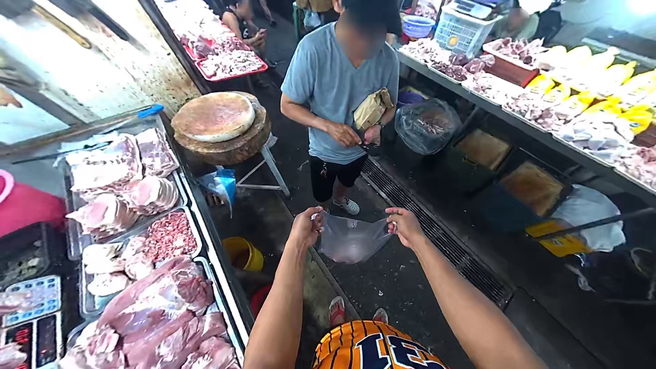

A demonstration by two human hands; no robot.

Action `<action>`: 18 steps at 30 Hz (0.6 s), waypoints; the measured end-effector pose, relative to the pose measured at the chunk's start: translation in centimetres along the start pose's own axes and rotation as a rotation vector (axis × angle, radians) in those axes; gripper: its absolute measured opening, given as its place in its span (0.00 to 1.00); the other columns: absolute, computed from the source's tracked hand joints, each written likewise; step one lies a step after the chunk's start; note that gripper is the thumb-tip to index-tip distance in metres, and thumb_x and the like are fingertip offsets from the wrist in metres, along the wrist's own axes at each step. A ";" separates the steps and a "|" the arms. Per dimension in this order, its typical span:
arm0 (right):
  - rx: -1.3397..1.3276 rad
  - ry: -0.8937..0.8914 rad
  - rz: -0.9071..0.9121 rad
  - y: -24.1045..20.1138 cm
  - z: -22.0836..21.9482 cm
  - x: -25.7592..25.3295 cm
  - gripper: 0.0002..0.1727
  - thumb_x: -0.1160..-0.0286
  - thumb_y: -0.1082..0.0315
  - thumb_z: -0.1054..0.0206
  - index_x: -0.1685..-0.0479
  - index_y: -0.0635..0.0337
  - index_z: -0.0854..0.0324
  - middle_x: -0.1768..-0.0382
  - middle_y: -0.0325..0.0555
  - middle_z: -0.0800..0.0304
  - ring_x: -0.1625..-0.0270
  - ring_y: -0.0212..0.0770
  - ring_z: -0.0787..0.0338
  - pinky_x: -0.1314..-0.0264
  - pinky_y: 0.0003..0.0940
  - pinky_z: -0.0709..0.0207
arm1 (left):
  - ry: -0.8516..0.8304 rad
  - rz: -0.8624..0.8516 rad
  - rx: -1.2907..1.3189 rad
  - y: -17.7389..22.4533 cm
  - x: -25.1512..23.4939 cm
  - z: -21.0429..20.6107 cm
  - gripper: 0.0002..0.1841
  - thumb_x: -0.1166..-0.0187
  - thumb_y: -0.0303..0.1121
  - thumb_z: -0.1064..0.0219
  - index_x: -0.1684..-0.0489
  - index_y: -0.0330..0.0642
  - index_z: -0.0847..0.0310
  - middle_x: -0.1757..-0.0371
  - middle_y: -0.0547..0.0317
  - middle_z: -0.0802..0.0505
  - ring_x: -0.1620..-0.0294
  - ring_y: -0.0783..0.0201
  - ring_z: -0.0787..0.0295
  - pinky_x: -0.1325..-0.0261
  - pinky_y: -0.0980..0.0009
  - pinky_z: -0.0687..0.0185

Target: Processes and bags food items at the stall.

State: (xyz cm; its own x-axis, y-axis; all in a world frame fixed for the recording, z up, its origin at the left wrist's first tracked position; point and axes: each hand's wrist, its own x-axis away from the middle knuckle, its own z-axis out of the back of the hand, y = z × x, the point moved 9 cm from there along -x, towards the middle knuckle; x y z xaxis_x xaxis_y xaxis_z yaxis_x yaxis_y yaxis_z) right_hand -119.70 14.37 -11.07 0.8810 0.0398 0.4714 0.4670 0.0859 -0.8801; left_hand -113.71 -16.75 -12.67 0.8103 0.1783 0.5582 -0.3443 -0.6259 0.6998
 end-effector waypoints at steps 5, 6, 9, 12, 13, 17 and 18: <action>-0.032 -0.009 0.003 -0.6 0.4 -0.1 0.17 0.18 0.76 0.43 0.34 0.65 0.22 0.69 0.46 0.17 0.80 0.35 0.22 0.75 0.30 0.21 | -0.018 0.031 0.002 0.0 0.7 0.0 0.10 0.15 0.36 0.43 0.59 0.43 0.18 0.82 0.65 0.25 0.87 0.69 0.33 0.84 0.75 0.31; -0.036 -0.011 0.008 -0.7 0.4 0.0 0.16 0.18 0.76 0.43 0.34 0.65 0.22 0.70 0.45 0.18 0.81 0.34 0.24 0.77 0.29 0.23 | -0.017 0.039 0.005 -0.1 0.9 0.0 0.10 0.15 0.36 0.43 0.59 0.43 0.18 0.82 0.65 0.25 0.88 0.69 0.33 0.84 0.75 0.32; -0.039 -0.004 0.018 -0.7 0.4 0.3 0.16 0.19 0.77 0.43 0.36 0.65 0.22 0.72 0.44 0.20 0.83 0.33 0.27 0.80 0.27 0.28 | -0.017 0.039 0.026 -0.3 1.9 -0.3 0.10 0.15 0.35 0.44 0.60 0.42 0.19 0.83 0.66 0.26 0.89 0.71 0.34 0.86 0.77 0.33; -0.044 0.002 0.030 -1.2 0.3 0.2 0.17 0.19 0.77 0.43 0.35 0.64 0.22 0.71 0.43 0.21 0.83 0.32 0.29 0.81 0.26 0.29 | -0.024 0.022 0.030 -0.3 2.3 -0.5 0.10 0.15 0.34 0.44 0.58 0.41 0.19 0.83 0.67 0.27 0.89 0.72 0.34 0.86 0.78 0.34; -0.042 -0.002 0.042 -1.5 0.2 0.1 0.17 0.18 0.77 0.44 0.34 0.65 0.23 0.69 0.44 0.19 0.83 0.32 0.29 0.81 0.26 0.29 | -0.027 0.015 0.027 -0.3 2.3 -0.6 0.10 0.15 0.34 0.44 0.57 0.41 0.19 0.83 0.67 0.27 0.89 0.72 0.35 0.86 0.77 0.34; -0.072 -0.013 0.090 -3.6 0.0 -0.4 0.18 0.15 0.76 0.48 0.31 0.65 0.24 0.61 0.48 0.12 0.82 0.32 0.26 0.81 0.26 0.30 | -0.038 -0.018 0.047 0.5 2.2 -0.9 0.10 0.15 0.35 0.44 0.53 0.42 0.18 0.84 0.68 0.29 0.89 0.72 0.36 0.84 0.77 0.33; -0.093 -0.017 0.098 -4.1 0.0 -0.5 0.18 0.15 0.77 0.49 0.31 0.65 0.25 0.61 0.49 0.11 0.82 0.32 0.25 0.81 0.26 0.30 | -0.045 -0.026 0.056 0.7 2.1 -1.0 0.10 0.14 0.35 0.44 0.53 0.43 0.18 0.84 0.68 0.29 0.89 0.72 0.36 0.84 0.77 0.33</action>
State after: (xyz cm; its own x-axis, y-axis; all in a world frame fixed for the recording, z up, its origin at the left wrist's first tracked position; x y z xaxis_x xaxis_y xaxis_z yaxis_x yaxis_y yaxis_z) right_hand -122.07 13.97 -7.75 0.9216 0.0608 0.3834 0.3848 -0.0122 -0.9229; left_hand -112.75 -16.08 -10.53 0.8392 0.1615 0.5192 -0.2972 -0.6633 0.6868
